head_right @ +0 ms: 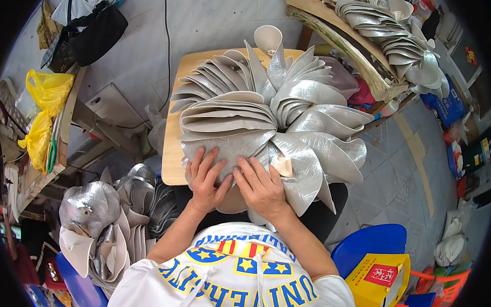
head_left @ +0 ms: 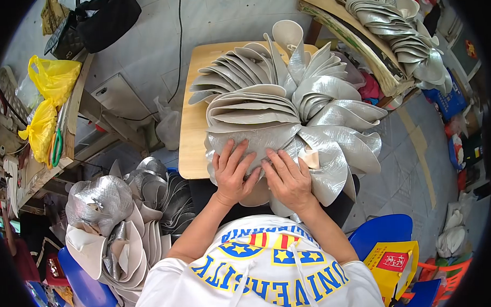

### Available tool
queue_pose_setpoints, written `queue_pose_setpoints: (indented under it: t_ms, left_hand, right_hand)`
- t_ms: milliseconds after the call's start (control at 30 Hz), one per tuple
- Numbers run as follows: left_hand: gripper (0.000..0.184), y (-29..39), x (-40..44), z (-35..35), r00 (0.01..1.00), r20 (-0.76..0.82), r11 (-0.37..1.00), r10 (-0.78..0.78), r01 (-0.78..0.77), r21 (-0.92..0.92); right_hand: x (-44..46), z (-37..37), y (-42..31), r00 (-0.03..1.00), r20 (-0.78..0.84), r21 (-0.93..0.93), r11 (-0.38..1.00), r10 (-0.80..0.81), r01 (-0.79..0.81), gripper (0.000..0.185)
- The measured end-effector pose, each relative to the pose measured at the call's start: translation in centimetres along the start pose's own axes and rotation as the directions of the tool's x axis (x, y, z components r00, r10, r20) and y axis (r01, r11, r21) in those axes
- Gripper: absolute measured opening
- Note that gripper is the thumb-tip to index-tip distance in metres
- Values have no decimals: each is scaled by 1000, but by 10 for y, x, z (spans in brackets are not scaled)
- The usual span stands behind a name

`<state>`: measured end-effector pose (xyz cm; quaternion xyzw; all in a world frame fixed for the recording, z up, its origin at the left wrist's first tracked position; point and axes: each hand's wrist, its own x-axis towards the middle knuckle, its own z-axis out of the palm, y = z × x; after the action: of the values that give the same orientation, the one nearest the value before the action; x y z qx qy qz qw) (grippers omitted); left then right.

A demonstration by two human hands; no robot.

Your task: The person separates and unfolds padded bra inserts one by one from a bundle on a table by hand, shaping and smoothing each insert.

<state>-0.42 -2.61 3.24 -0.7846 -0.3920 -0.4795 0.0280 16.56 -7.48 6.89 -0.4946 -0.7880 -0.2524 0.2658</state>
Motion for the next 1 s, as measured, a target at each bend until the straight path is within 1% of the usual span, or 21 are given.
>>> queue_pose_setpoints:
  t_ms: [600, 700, 767, 867, 967, 1000]
  left_hand:
    - [31, 1, 0, -1, 1000, 4, 1000, -4, 4, 4]
    - [31, 1, 0, 0, 1000, -2, 1000, -1, 1, 6]
    - [30, 1, 0, 0, 1000, -3, 1000, -1, 1, 8]
    - [35, 0, 0, -1, 1000, 1, 1000, 24, -24, 13]
    - [31, 0, -1, 0, 1000, -1, 1000, 0, 0, 1]
    - [32, 0, 0, 0, 1000, -3, 1000, 8, -8, 5]
  right_hand:
    - [-2, 1, 0, 1000, -6, -17, 1000, -2, 2, 29]
    - [-3, 3, -1, 1000, -2, -30, 1000, -3, 3, 24]
    - [-3, 3, 0, 1000, -4, -33, 999, -4, 4, 24]
    - [-2, 3, -1, 1000, -3, -35, 999, -4, 4, 24]
    - [-2, 1, -1, 1000, 4, -34, 999, -5, 6, 24]
    - [-2, 1, -1, 1000, 7, -33, 999, -6, 6, 24]
